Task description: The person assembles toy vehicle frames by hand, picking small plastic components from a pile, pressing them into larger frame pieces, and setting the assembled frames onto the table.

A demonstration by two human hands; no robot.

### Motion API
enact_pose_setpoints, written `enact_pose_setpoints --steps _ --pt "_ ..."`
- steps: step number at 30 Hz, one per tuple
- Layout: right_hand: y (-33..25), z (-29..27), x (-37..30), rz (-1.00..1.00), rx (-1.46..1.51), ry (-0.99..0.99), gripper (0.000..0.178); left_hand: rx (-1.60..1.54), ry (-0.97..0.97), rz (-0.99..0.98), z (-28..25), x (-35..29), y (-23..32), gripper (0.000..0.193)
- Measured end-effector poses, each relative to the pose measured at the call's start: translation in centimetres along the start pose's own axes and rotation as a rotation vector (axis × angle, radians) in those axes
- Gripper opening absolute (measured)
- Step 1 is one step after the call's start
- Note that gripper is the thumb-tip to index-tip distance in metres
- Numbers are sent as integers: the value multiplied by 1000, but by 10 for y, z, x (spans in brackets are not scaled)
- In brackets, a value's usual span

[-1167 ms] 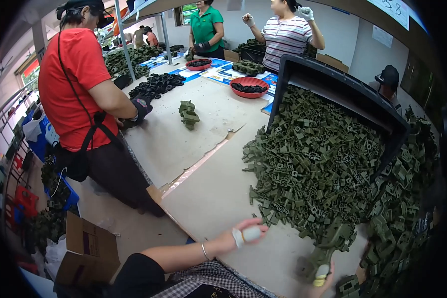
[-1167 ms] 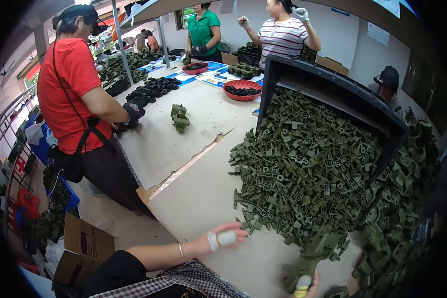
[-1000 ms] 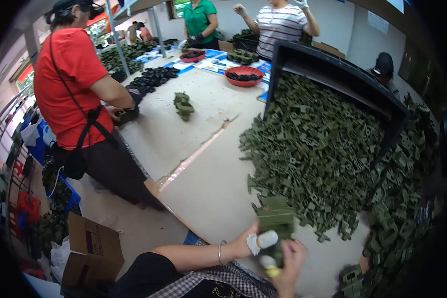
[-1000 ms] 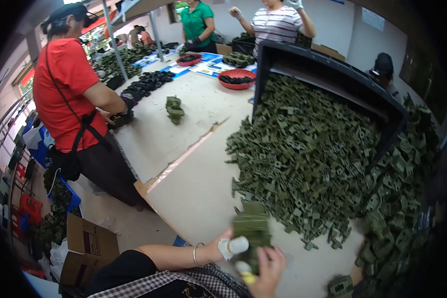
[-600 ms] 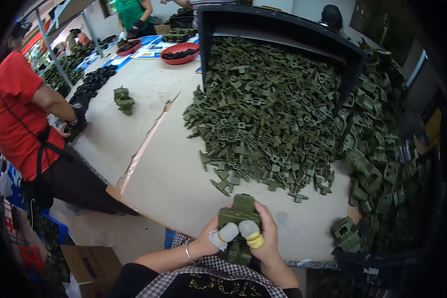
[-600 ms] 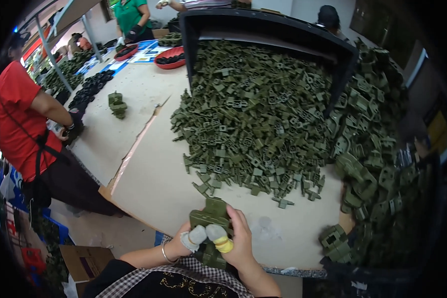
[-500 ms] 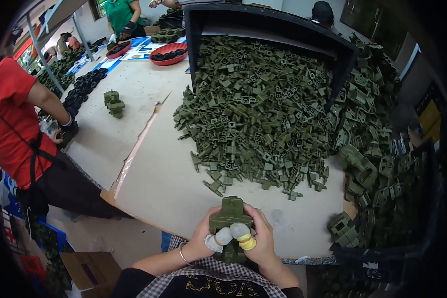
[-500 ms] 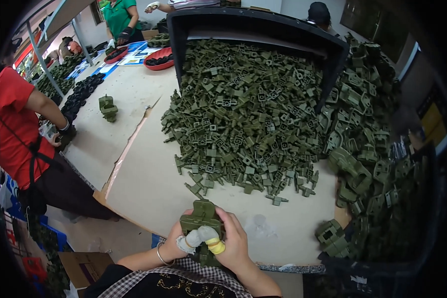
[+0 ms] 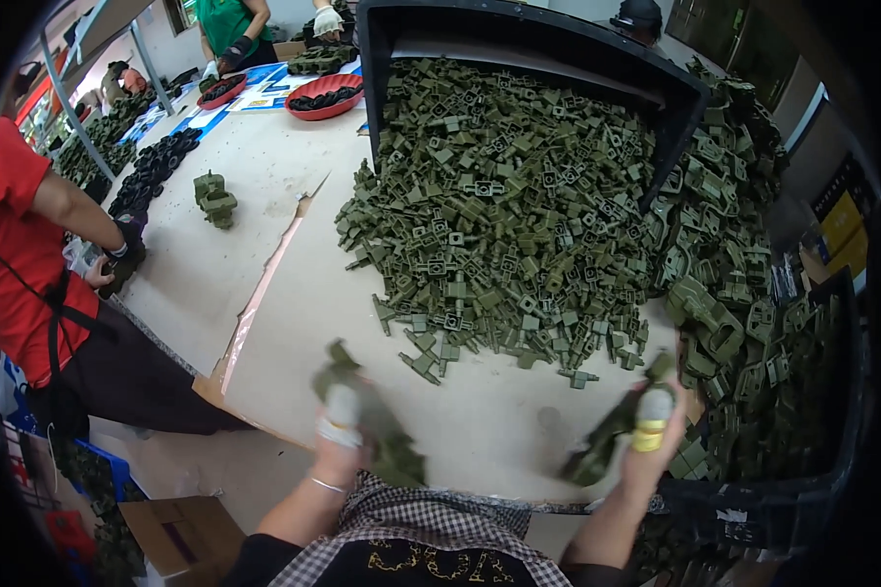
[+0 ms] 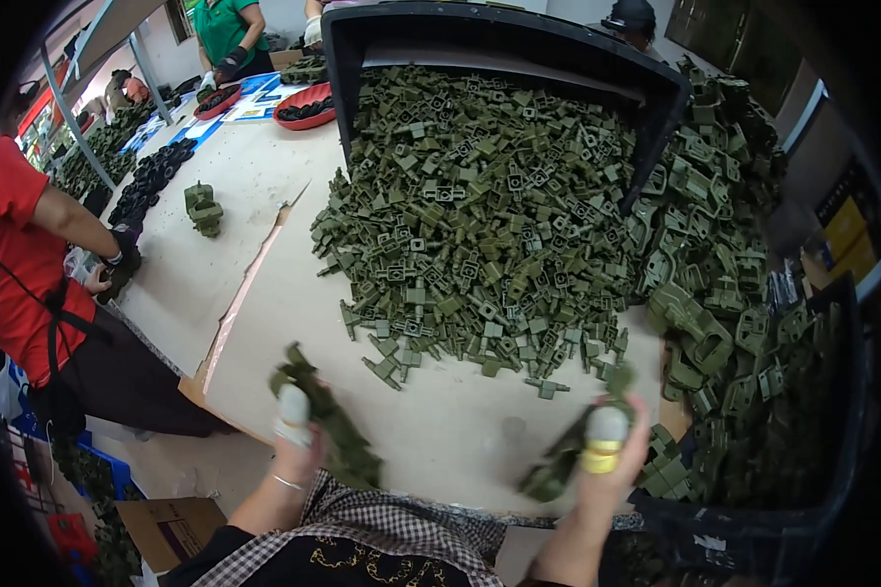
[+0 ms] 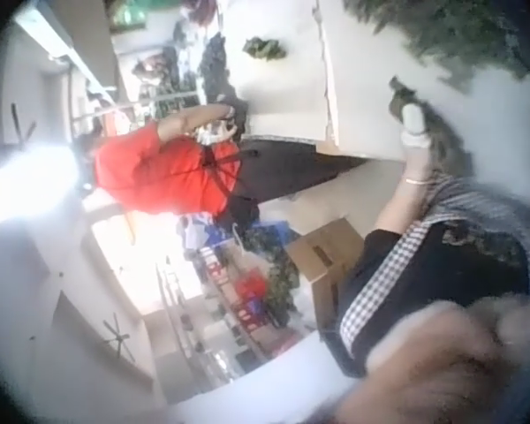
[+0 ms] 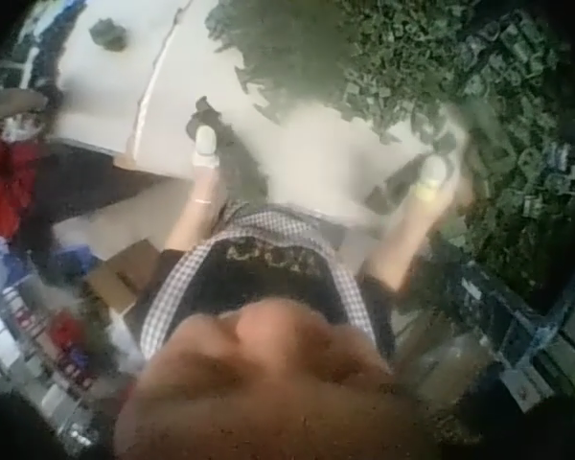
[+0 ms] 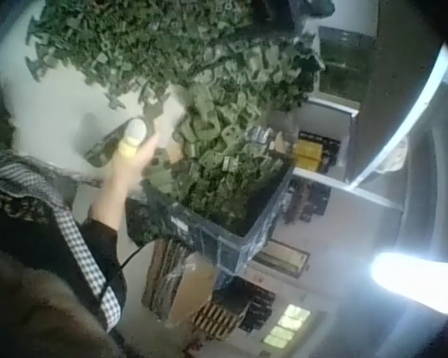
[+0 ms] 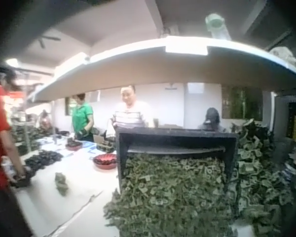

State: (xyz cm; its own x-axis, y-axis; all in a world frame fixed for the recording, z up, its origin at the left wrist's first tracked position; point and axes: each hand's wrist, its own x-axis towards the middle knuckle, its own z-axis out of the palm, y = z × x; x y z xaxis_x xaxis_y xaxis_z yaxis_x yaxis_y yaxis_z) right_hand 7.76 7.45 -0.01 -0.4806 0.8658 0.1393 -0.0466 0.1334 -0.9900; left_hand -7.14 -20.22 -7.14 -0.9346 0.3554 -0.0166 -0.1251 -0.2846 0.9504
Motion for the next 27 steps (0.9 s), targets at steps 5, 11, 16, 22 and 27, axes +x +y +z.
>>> enact_pose_setpoints --steps 5,11,16,22,27 --pt "15 16 26 -559 -1024 -99 60 -287 -4 -369 -15 14 3 65" --pt "44 113 -25 -649 -800 -772 31 -411 -233 -500 -30 10 -11 74" --pt "89 165 -35 -869 -840 -727 17 -513 -322 -517 -23 -10 -9 78" --pt "74 138 -25 -152 -269 -735 17 -497 -346 -505 -27 -16 -10 74" --pt "32 108 -42 64 -261 -1146 18 -308 -375 -562 -28 -10 -10 86"
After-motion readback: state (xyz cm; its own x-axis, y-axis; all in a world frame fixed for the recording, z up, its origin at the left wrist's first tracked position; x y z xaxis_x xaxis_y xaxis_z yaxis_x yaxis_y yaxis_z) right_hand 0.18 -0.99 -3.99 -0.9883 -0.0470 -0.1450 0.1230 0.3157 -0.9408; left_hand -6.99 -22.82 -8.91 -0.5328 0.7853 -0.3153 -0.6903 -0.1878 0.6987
